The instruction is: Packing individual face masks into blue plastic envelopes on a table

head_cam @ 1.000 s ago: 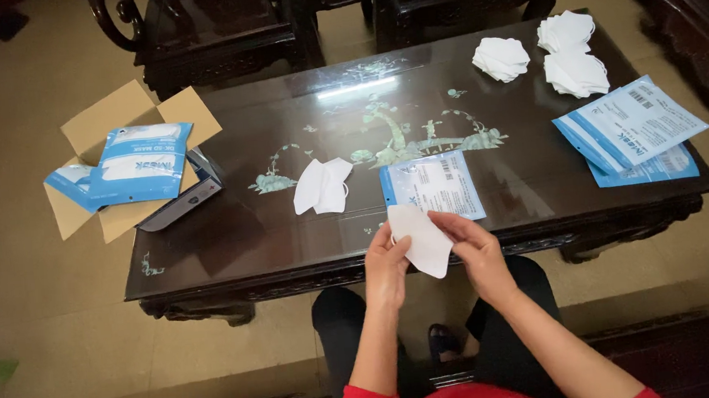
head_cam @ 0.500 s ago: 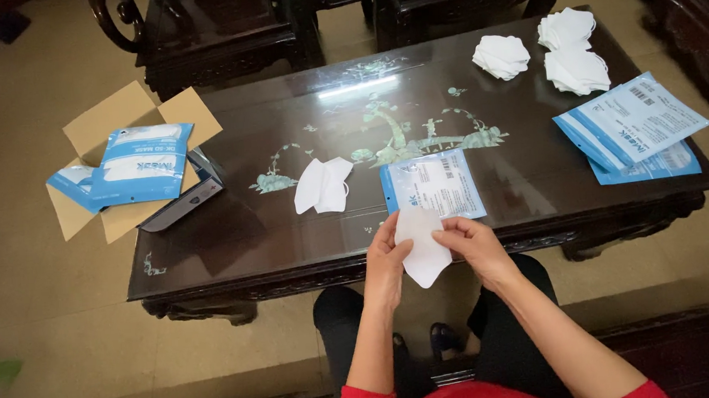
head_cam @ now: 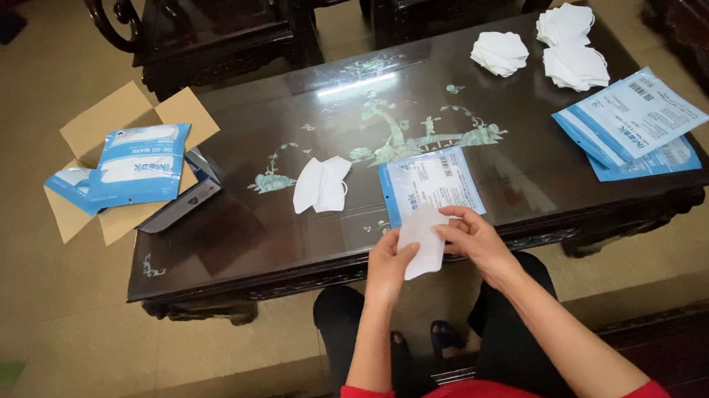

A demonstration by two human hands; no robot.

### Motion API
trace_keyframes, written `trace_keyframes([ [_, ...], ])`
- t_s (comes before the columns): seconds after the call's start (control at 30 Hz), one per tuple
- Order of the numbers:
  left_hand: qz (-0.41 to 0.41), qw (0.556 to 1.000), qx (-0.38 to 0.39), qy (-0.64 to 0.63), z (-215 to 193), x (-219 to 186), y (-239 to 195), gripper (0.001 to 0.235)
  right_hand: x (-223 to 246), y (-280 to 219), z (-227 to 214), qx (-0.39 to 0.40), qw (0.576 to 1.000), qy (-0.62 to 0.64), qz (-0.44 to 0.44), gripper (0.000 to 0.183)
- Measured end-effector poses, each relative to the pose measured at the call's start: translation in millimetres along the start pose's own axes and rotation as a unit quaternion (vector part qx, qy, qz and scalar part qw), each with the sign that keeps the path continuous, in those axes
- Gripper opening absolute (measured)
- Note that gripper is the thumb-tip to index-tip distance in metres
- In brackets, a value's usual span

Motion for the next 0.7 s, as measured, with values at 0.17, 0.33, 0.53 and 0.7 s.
trace_keyframes([
  [0.17,0.006,0.964,0.056,0.261,1.4,10.4,-3.7,0.033,-9.9,4.6,-7.5,0.040,0.991,-0.131,0.011,0.040],
  [0.33,0.009,0.964,0.037,0.263,0.1,-1.6,-4.6,0.042,-21.2,11.1,-20.7,0.020,0.986,-0.164,-0.005,0.026],
  [0.53,0.002,1.000,-0.010,0.028,-4.8,-33.9,-20.9,0.060,-9.3,12.8,-34.0,-0.089,0.992,0.085,0.015,0.032],
  [0.7,0.004,0.998,0.047,-0.051,28.4,27.8,-6.3,0.068,-49.5,36.3,-30.7,-0.098,0.978,0.179,0.035,0.035],
])
Point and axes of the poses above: each hand's wrist, its own y-axis towards the middle knuckle, its own z-axis out of the palm, x = y × z, the point moved 8 cm from there along y, towards the middle knuckle, and after that the axes turned 2 degrees about -y, right-handed, at the moved point
